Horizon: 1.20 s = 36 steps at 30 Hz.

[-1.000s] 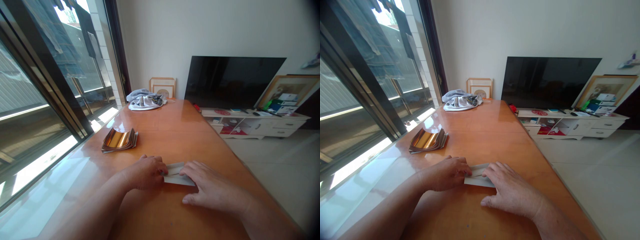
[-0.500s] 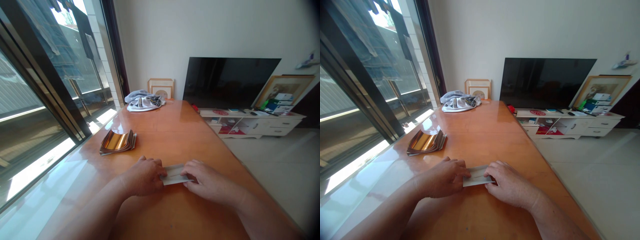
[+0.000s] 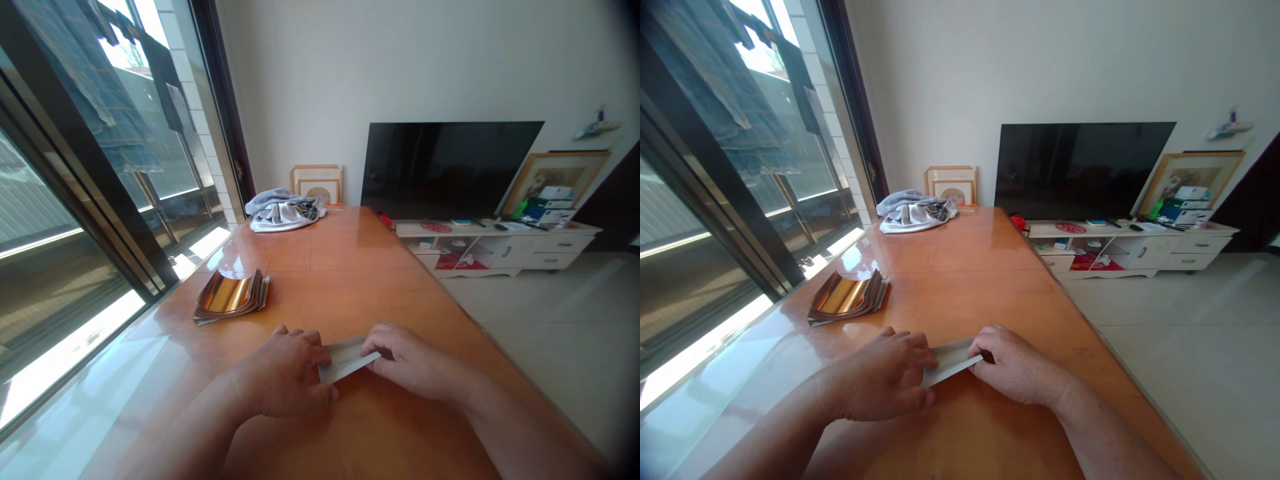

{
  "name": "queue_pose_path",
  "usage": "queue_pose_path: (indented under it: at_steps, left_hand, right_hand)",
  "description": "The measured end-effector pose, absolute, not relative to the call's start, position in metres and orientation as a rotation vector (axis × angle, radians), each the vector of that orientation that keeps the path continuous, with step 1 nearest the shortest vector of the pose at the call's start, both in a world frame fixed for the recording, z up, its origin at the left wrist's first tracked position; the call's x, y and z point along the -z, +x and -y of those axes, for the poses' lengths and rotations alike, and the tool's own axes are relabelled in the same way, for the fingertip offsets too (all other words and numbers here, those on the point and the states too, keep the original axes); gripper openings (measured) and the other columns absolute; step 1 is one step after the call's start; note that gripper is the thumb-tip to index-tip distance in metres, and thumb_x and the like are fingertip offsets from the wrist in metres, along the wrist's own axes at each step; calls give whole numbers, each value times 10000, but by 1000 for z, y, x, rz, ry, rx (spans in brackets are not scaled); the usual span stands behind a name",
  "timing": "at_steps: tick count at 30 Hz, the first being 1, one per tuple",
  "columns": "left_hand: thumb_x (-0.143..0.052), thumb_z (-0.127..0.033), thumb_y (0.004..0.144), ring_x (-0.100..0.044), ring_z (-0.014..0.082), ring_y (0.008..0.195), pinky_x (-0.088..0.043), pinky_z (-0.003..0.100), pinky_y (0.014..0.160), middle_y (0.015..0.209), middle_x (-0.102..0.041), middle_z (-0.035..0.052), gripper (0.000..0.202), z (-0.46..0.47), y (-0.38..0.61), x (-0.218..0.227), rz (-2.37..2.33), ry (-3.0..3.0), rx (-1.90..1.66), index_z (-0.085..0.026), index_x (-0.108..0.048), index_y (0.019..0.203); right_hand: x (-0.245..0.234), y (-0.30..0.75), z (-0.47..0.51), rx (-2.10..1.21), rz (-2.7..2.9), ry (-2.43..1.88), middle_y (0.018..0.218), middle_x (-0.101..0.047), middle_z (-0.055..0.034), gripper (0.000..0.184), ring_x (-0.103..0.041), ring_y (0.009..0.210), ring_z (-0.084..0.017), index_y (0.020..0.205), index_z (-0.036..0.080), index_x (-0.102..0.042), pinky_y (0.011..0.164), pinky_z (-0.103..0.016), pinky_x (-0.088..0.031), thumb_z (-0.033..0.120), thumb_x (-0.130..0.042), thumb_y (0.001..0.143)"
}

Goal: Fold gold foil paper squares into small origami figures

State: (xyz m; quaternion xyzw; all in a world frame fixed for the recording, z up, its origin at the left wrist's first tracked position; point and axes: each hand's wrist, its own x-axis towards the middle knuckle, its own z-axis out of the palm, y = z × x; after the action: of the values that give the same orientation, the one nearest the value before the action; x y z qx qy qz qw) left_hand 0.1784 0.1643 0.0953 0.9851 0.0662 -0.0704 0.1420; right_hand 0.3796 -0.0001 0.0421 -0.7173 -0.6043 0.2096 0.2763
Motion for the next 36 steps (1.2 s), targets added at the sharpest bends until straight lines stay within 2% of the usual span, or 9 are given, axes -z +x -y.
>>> queue_pose_path:
  at_steps: [2, 6, 12, 18, 23, 29, 36]
  left_hand:
    - [-523, -489, 916, -632, 223, 897, -389, 395, 872, 997, -651, 29, 300, -163, 179, -97, -198, 2848, 198, -288, -731, 996]
    - [-392, -418, 989, -628, 208, 870, -392, 368, 822, 935, -646, 36, 395, -161, 182, -97, -204, 2870, 186, -243, -717, 849]
    - [-308, -360, 1020, -620, 196, 820, -387, 369, 805, 889, -655, 32, 445, -162, 188, -88, -292, 2875, 110, -224, -694, 846]
    - [-402, -306, 963, -614, 192, 799, -390, 327, 745, 882, -668, 39, 314, -165, 194, -76, -335, 2862, 63, -214, -666, 822]
    - [-509, -247, 858, -606, 198, 778, -381, 320, 737, 867, -688, 17, 117, -164, 196, -73, -461, 2814, 5, -231, -606, 921]
    - [-536, -233, 822, -588, 191, 735, -367, 317, 725, 837, -680, -4, 120, -163, 197, -67, -472, 2831, -46, -239, -543, 942]
    - [-546, -213, 811, -594, 188, 774, -384, 317, 753, 894, -680, 5, 112, -165, 198, -62, -434, 2885, -25, -231, -548, 922]
  right_hand:
    - [-41, 381, -2, -610, 1568, -1922, 905, -646, -25, 115, -595, 813, -162, 879, 213, -714, 710, -260, -438, 253, -606, 882]
    - [-43, 383, -5, -693, 1511, -1905, 883, -646, -26, 197, -580, 772, -157, 836, 190, -679, 679, -262, -421, 299, -548, 933]
    - [-36, 384, -9, -588, 1523, -1923, 736, -562, 9, 384, -515, 688, -134, 671, 184, -524, 628, -256, -367, 395, -467, 987]
    - [-22, 384, -11, -500, 1465, -2056, 736, -598, 9, 375, -521, 662, -125, 663, 187, -535, 580, -247, -320, 416, -511, 958]
    - [-20, 382, -11, -423, 1429, -2156, 735, -624, 6, 333, -525, 658, -128, 673, 199, -581, 566, -251, -294, 430, -577, 913]
    - [-20, 378, -12, -352, 1391, -2198, 745, -643, 5, 305, -535, 678, -136, 674, 213, -600, 571, -259, -283, 433, -612, 885]
    - [-22, 375, -12, -342, 1383, -2232, 738, -638, -2, 277, -530, 681, -143, 675, 215, -608, 572, -266, -280, 411, -630, 870]
